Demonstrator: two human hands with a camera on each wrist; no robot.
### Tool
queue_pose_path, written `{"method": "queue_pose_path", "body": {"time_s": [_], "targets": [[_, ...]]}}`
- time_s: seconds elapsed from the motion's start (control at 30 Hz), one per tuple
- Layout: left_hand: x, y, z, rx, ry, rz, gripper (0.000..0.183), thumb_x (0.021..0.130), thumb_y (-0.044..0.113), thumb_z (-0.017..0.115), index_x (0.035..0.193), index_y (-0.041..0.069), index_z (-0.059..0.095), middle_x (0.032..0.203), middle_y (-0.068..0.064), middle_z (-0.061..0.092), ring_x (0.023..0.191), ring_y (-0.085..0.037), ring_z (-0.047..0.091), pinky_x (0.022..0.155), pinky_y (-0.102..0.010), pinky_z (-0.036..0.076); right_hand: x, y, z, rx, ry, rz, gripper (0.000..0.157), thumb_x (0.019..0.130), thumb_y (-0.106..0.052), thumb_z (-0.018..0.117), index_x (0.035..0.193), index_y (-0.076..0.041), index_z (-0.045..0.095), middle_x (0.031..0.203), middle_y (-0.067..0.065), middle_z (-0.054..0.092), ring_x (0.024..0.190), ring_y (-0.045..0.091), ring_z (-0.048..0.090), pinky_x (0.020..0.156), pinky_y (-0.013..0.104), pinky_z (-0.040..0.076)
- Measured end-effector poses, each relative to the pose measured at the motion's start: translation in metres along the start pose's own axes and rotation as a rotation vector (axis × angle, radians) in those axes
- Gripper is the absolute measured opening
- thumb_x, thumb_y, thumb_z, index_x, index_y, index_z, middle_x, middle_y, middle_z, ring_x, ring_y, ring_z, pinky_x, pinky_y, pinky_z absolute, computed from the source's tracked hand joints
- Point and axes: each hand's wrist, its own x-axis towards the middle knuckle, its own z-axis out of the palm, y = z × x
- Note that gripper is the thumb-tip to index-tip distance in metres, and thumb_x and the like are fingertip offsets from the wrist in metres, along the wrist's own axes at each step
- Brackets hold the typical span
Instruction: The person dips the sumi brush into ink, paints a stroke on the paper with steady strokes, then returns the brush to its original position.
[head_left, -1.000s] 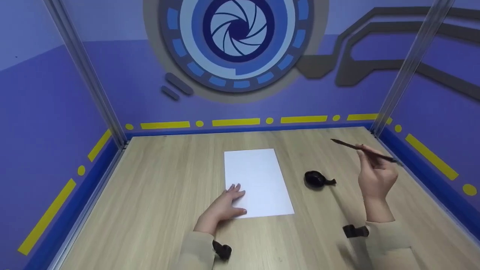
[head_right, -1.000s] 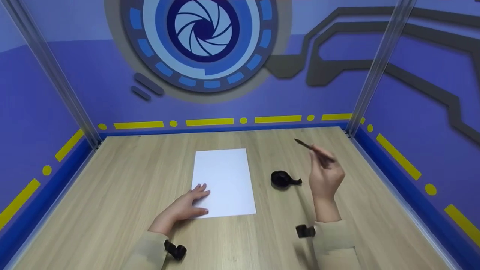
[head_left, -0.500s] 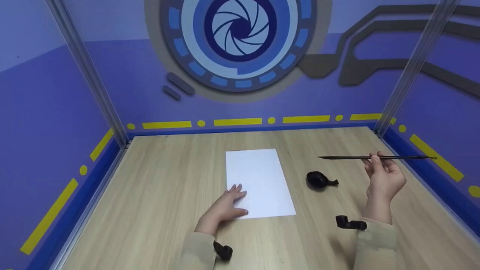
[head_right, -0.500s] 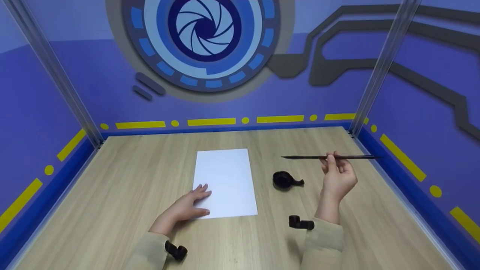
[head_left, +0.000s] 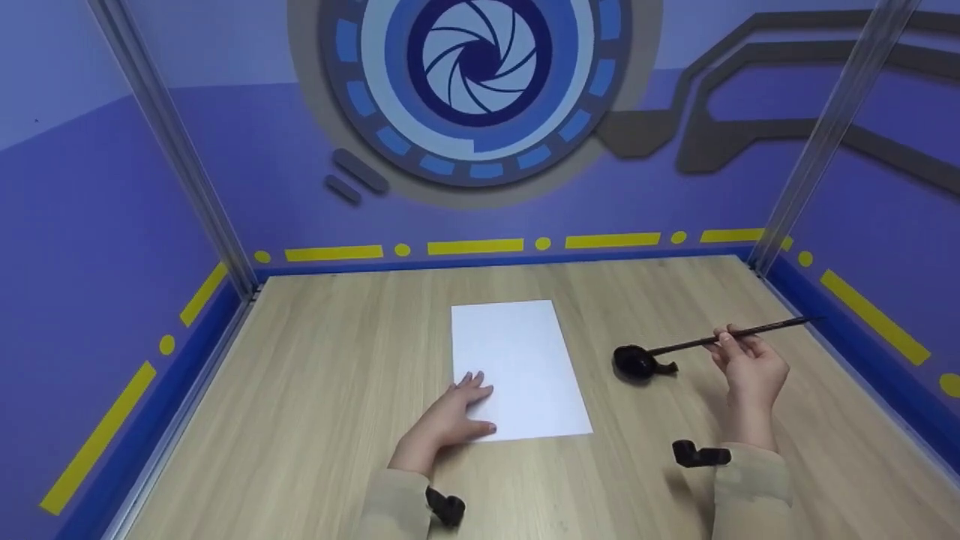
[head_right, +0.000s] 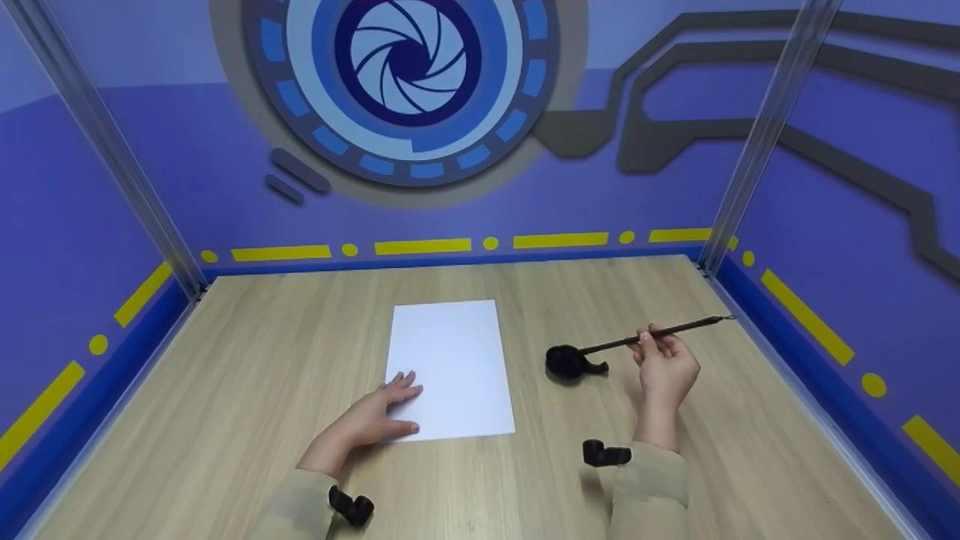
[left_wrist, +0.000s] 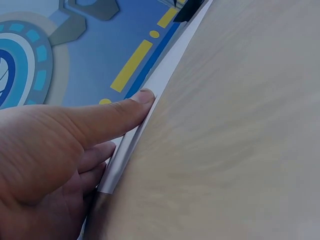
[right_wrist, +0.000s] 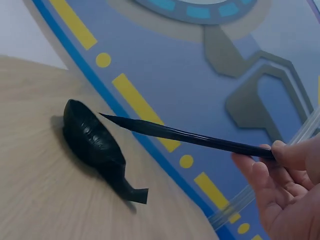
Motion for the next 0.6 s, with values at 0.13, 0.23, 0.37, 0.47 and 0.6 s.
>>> {"method": "queue_pose_path", "body": {"time_s": [0.13,0.23,0.37,0.47,0.6], "targets": [[0.000,0.000,0.000,-0.001,-0.001,-0.007,0.069,0.089,0.023,0.080,0.149,0.005,0.053,0.169,-0.012,0.032,0.160,-0.037,0.020,0.130,-0.058,0.020,0.003,0.006,0.003,-0.062,-0.027,-0.005,0.009,0.095,-0.006,0.070,0.100,-0.013,0.071,0.078,-0.013,0.077,0.070,0.003,0.076,0.061,0.014,0.060],[0.001,0.000,0.000,-0.007,-0.001,-0.015,0.069,0.089,0.024,0.080,0.150,0.007,0.053,0.169,-0.012,0.031,0.160,-0.036,0.020,0.130,-0.058,0.020,0.004,0.010,0.005,-0.086,-0.033,-0.004,0.012,0.097,-0.006,0.069,0.109,-0.006,0.069,0.077,-0.015,0.076,0.069,0.002,0.075,0.061,0.013,0.060],[0.001,0.000,0.000,-0.009,0.002,-0.015,0.069,0.089,0.024,0.080,0.149,0.007,0.053,0.169,-0.012,0.031,0.160,-0.036,0.020,0.130,-0.058,0.020,0.005,0.013,0.006,-0.122,-0.037,-0.012,0.015,0.098,-0.005,0.066,0.113,-0.003,0.066,0.076,-0.016,0.075,0.068,0.001,0.075,0.061,0.012,0.059],[0.000,0.000,0.000,-0.013,0.005,-0.018,0.069,0.088,0.024,0.081,0.149,0.007,0.054,0.169,-0.012,0.032,0.160,-0.037,0.020,0.130,-0.059,0.020,0.006,0.015,0.005,-0.147,-0.043,-0.013,0.010,0.099,-0.006,0.066,0.109,-0.007,0.067,0.076,-0.018,0.075,0.069,-0.001,0.074,0.062,0.012,0.059],[0.000,0.001,0.000,-0.015,0.004,-0.031,0.069,0.088,0.026,0.081,0.149,0.008,0.054,0.169,-0.011,0.031,0.160,-0.037,0.020,0.130,-0.059,0.021,0.005,0.015,0.003,-0.184,-0.050,-0.025,0.009,0.099,-0.007,0.066,0.108,-0.010,0.067,0.077,-0.020,0.074,0.070,-0.003,0.074,0.064,0.011,0.059]]}}
